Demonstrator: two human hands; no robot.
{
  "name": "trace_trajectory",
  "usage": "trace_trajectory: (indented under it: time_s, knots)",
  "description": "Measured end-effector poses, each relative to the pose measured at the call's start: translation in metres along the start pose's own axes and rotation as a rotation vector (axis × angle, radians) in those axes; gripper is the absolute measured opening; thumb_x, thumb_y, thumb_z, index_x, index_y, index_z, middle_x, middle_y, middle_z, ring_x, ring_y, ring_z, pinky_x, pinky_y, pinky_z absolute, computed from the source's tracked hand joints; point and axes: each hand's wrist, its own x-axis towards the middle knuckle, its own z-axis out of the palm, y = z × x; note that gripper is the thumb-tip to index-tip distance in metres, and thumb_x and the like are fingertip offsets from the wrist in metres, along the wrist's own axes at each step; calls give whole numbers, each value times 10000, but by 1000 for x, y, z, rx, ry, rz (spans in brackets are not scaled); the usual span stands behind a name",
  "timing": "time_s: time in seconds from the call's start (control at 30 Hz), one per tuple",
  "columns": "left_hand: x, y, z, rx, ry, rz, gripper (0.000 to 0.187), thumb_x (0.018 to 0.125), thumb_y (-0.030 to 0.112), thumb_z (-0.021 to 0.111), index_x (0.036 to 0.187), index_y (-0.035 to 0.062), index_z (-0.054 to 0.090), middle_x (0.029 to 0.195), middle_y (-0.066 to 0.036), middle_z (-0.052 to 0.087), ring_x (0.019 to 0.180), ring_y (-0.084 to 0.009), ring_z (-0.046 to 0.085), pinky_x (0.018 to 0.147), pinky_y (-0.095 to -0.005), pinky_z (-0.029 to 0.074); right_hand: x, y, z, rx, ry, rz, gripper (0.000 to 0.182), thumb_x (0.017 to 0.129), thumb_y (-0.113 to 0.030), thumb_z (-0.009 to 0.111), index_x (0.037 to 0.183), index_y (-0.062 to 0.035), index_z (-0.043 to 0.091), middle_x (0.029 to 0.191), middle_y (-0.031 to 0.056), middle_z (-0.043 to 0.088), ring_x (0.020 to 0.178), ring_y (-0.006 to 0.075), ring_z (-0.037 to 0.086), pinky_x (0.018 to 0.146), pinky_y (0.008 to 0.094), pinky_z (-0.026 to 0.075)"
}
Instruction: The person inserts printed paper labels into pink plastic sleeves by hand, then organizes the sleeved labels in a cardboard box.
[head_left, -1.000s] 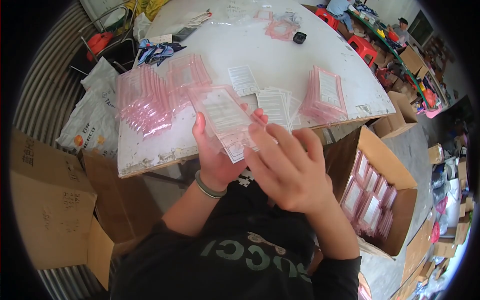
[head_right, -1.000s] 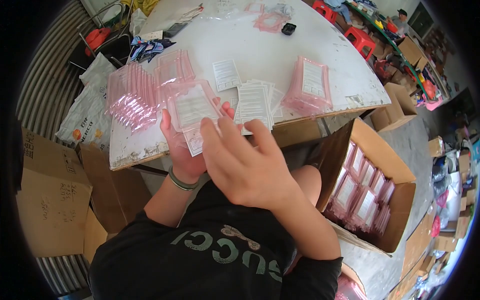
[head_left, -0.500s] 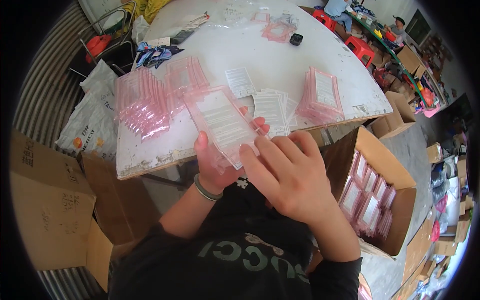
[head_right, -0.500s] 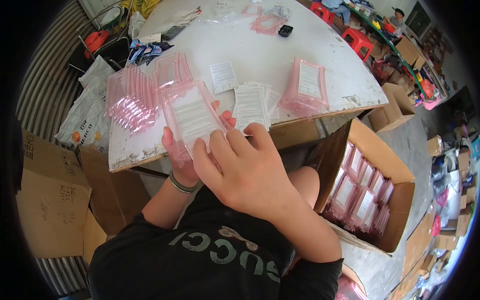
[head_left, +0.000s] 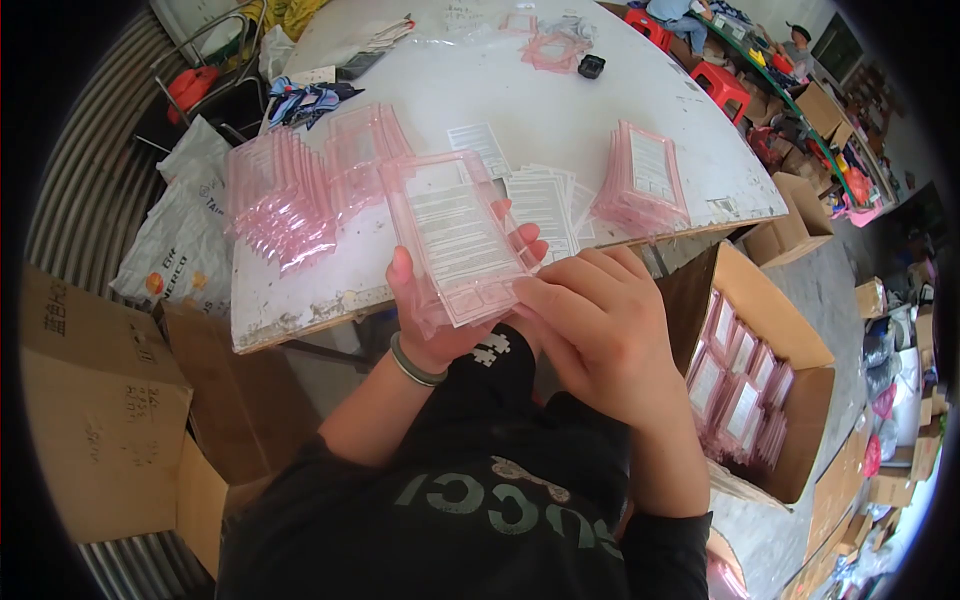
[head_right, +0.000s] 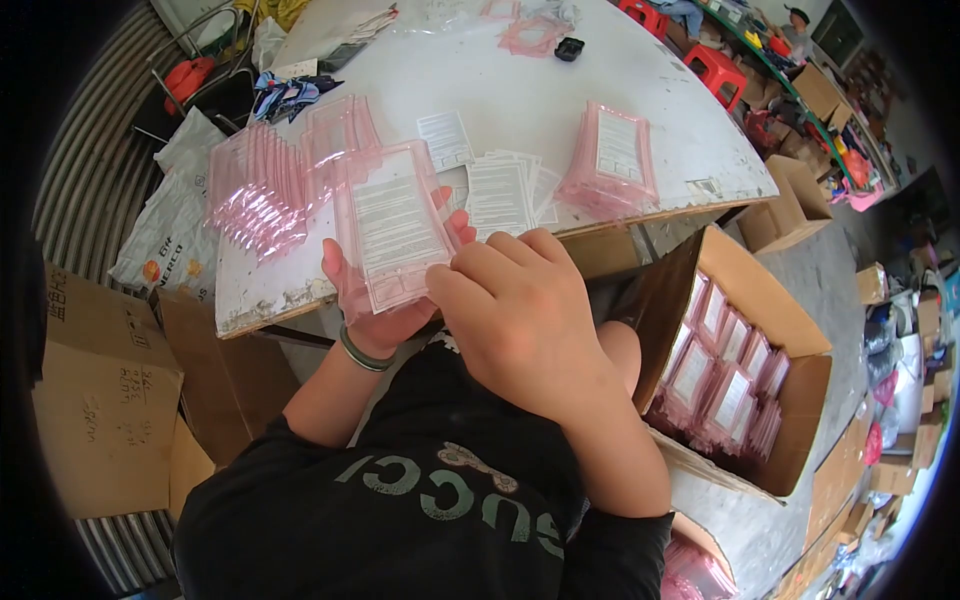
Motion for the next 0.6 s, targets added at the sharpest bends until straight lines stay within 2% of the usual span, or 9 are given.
trace_trajectory:
  time_s: [0.1,0.2,0.3,0.33,0.4,0.5,0.6]
  knots:
    - [3,-7,5,-143,-38,114,1152,810,747,613,1569,2,170,1517,-299,369,1419,-443,372,1161,-550,351,0,-2,-4,84,-27,37,267,688,-46,733,941,-55,650,825,30,596,752,219,595,673,368,426]
    - [4,-6,2,-113,-71,115,1165,801,751,616,1568,-2,168,1508,-311,377,1410,-449,385,1163,-552,347,-2,-1,-3,89,-35,41,271,695,-50,722,957,-55,652,841,34,587,769,221,591,677,369,423]
    - [2,0,9,167,33,57,1148,824,738,613,1596,56,107,1622,-181,228,1420,-408,358,1173,-551,330,-5,-1,5,-79,-32,-17,276,703,-64,688,975,-54,647,846,42,556,780,222,579,676,366,419]
    - [2,0,10,192,30,53,1152,820,734,623,1597,59,106,1623,-183,225,1419,-409,359,1165,-552,343,-6,-2,7,-156,-33,-43,279,705,-70,676,982,-53,645,847,45,545,783,223,575,675,364,418]
    - [4,1,11,242,20,43,1160,810,725,643,1599,65,106,1625,-187,219,1418,-410,362,1149,-556,368,-6,-3,6,-126,-53,-19,352,672,-69,728,1018,-64,665,881,54,580,782,232,593,690,366,440]
    - [1,-5,11,124,86,75,1161,777,744,626,1558,1,197,1467,-313,417,1345,-450,466,1107,-539,427,-7,-2,1,-111,-96,-6,380,659,-88,753,1030,-64,674,922,60,603,794,236,604,696,365,450]
    - [0,-2,14,225,58,35,1191,782,704,687,1592,53,104,1607,-216,232,1405,-416,385,1142,-558,380,-7,-3,3,-140,-90,-46,338,689,-105,681,1016,-24,652,877,65,564,804,233,585,661,359,431]
